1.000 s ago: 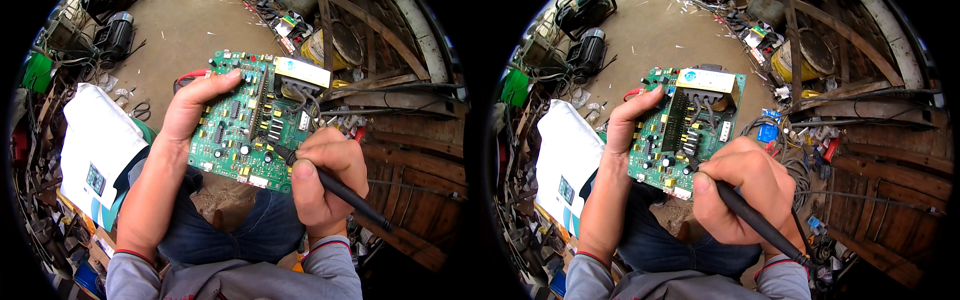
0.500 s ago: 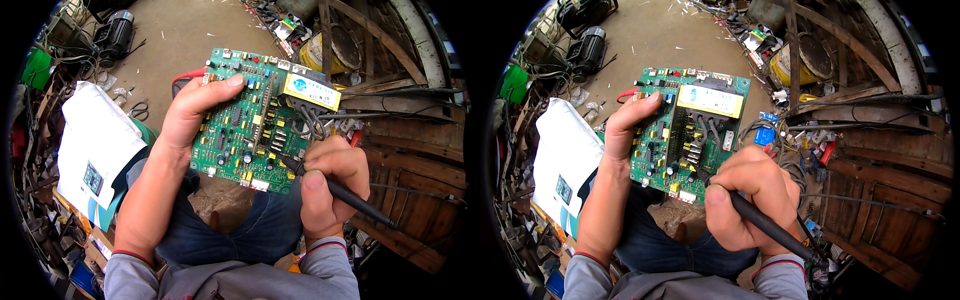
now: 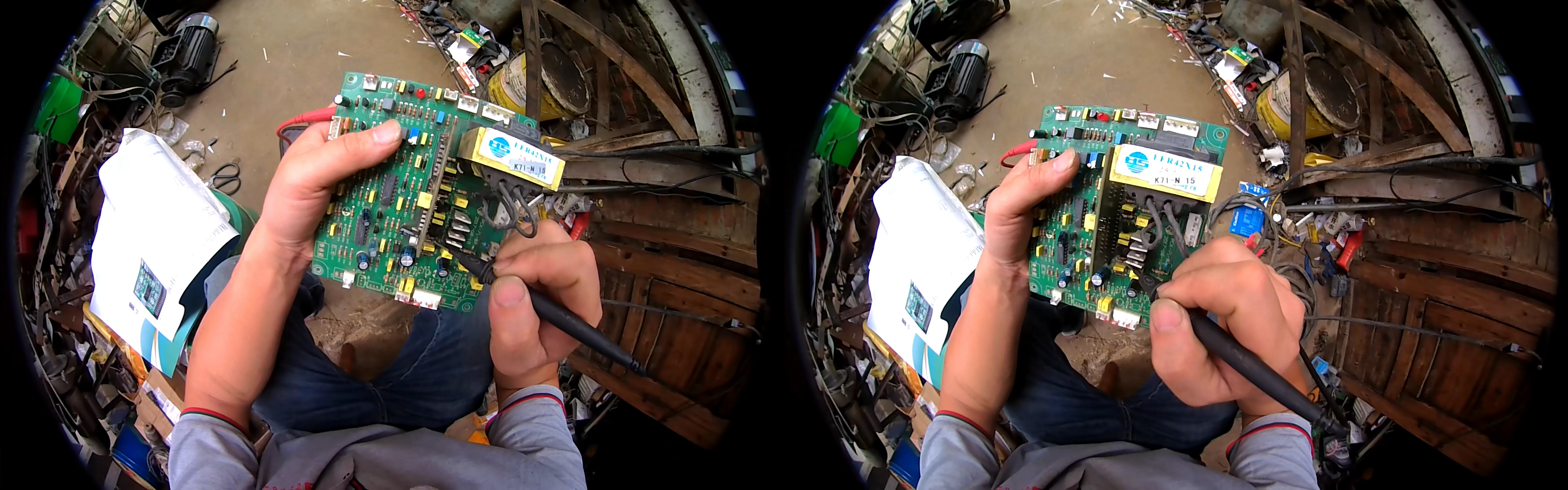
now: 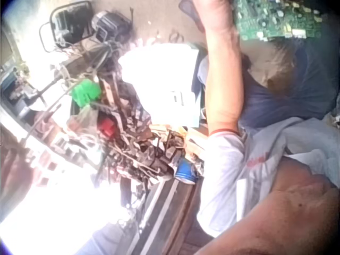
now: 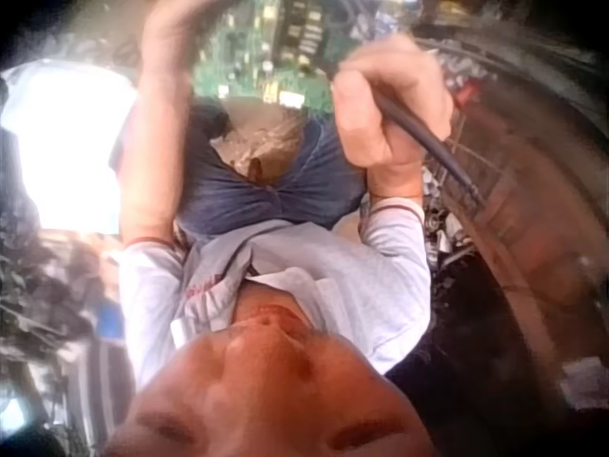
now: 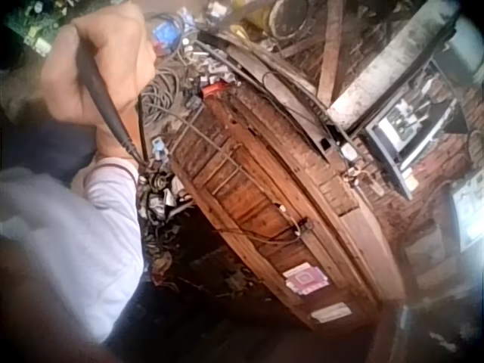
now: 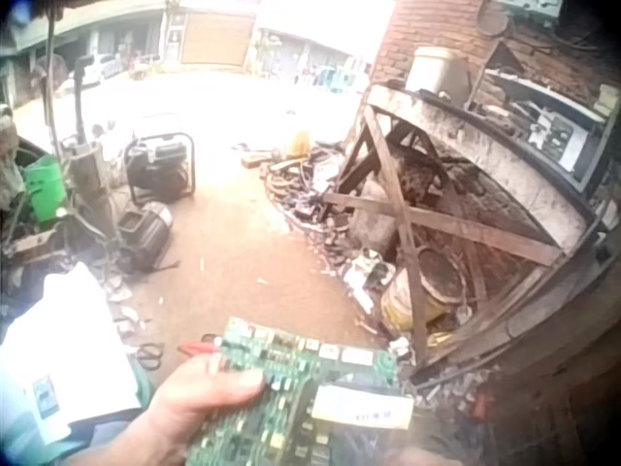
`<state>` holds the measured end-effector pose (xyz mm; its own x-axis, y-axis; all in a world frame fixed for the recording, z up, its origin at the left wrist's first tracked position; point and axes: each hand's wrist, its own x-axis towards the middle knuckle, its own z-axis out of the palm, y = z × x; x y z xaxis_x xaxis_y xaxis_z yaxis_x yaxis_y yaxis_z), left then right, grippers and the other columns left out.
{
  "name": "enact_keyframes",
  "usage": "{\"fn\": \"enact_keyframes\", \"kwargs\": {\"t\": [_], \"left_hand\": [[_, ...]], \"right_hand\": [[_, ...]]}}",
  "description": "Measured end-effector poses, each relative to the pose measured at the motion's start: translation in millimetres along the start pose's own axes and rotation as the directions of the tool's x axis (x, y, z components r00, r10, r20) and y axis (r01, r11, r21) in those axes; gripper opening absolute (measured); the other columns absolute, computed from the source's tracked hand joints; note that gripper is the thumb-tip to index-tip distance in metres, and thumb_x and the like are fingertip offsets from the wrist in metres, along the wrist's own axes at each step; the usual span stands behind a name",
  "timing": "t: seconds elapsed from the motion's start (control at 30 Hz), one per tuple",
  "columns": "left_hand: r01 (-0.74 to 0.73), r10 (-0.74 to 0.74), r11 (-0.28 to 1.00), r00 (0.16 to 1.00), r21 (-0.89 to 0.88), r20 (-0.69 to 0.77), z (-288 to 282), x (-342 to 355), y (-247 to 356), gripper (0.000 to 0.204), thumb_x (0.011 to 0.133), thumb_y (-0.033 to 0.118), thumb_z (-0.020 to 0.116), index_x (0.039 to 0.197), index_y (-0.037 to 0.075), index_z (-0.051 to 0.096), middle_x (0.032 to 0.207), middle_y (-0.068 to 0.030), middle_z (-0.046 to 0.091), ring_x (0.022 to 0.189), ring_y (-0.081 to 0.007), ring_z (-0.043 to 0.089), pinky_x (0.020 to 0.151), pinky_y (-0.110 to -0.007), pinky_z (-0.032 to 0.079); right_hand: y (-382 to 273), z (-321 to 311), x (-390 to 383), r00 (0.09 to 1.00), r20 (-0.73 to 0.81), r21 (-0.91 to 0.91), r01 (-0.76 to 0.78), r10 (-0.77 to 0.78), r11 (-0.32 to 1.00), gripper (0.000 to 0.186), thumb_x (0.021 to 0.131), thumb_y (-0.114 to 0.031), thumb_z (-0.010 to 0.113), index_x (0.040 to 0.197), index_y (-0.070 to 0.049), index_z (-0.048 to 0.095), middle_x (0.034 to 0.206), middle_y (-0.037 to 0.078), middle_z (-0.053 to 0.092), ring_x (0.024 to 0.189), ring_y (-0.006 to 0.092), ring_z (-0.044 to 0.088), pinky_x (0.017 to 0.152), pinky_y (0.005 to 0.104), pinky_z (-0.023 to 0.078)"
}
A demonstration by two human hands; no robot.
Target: The person sits on the floor and uses a multimeter to test various points on a green circuit board. They hold the board in one hand and use the multimeter probes with the other to check components, occasionally referring to a schematic document nearby.
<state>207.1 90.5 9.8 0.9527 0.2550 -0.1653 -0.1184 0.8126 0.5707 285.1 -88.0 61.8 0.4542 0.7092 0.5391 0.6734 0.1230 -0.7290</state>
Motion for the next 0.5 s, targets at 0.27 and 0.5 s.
{"fn": "enact_keyframes", "kwargs": {"t": [0.27, 0.5], "left_hand": [[-0.01, 0.01, 1.0, 1.0, -0.006, -0.005, 0.5, 1.2, -1.0, 0.034, 0.088, 0.02, 0.06, 0.111, -0.004, 0.058, 0.097, -0.0098, 0.067, 0.082, -0.0145, 0.066, 0.072, -0.028, 0.056], [0.007, -0.007, 1.0, 1.0, 0.002, -0.027, -0.5, 0.9, -0.6, 0.032, 0.088, 0.02, 0.061, 0.108, -0.004, 0.06, 0.092, -0.0101, 0.068, 0.076, -0.0149, 0.067, 0.069, -0.027, 0.057]], "right_hand": [[1.8, -1.0, 0.1, 1.0, 0.005, 0.024, -0.015, 0.015, 1.0, 0.011, 0.079, -0.004, 0.062, 0.084, -0.001, 0.053, 0.064, 0.009, 0.058, 0.052, 0.0174, 0.054, 0.048, 0.0276, 0.043], [0.1, -0.2, 0.6, 0.999, -0.015, 0.061, -0.044, 0.045, 0.997, 0.011, 0.08, -0.004, 0.063, 0.084, -0.001, 0.053, 0.064, 0.009, 0.057, 0.052, 0.017, 0.054, 0.048, 0.0273, 0.043]]}}
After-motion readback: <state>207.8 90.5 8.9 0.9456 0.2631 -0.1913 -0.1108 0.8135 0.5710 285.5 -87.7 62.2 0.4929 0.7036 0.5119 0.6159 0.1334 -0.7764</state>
